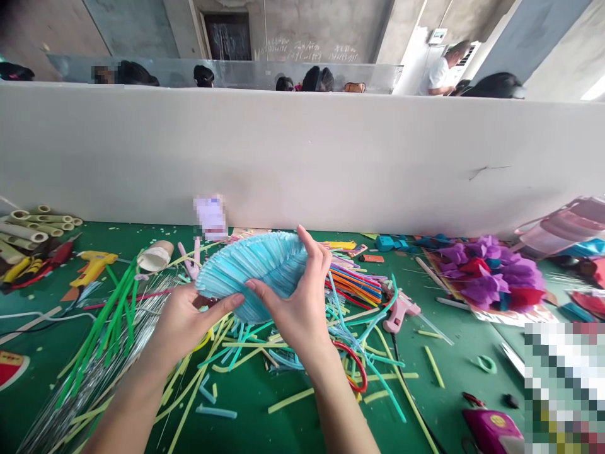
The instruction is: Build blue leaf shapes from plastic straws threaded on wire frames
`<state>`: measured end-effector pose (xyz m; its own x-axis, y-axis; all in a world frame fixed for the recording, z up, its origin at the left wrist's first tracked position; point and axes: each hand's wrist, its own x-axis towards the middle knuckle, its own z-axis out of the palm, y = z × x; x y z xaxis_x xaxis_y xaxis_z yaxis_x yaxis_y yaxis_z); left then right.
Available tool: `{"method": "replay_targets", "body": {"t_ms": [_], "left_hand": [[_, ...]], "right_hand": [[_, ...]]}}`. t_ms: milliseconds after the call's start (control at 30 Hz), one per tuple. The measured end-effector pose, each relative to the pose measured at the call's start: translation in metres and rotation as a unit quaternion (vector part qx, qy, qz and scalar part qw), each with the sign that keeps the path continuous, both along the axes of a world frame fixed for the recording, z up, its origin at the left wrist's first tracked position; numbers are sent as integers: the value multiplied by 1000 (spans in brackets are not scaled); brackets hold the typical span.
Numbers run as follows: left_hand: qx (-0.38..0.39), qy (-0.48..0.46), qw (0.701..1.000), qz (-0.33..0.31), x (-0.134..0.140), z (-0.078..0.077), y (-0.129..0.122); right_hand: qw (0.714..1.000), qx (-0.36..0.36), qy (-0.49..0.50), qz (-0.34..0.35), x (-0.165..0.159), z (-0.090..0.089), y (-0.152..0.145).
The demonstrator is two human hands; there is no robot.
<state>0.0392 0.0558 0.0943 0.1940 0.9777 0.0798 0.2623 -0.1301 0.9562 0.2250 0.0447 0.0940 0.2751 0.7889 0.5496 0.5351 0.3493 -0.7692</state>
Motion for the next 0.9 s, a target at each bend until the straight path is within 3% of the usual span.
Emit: {"method": "replay_targets", "body": {"t_ms": [167,300,500,733,900], "left_hand": [[19,16,1000,-2,-1,1,-1],[44,19,999,4,1,6,-1],[17,-79,996,36,2,8,-3],[80,-25,994,64,5,6,-7],[29,-80,996,36,5,9,-6]], "right_hand": [[997,27,-60,-40,-8,5,-3],[996,30,-51,-67,-11,6,-4],[999,-3,-30,-30,-13,3,-3],[997,21,-48,-61,-19,6,-6],[998,-7,-28,-47,-17,6,-5]]}}
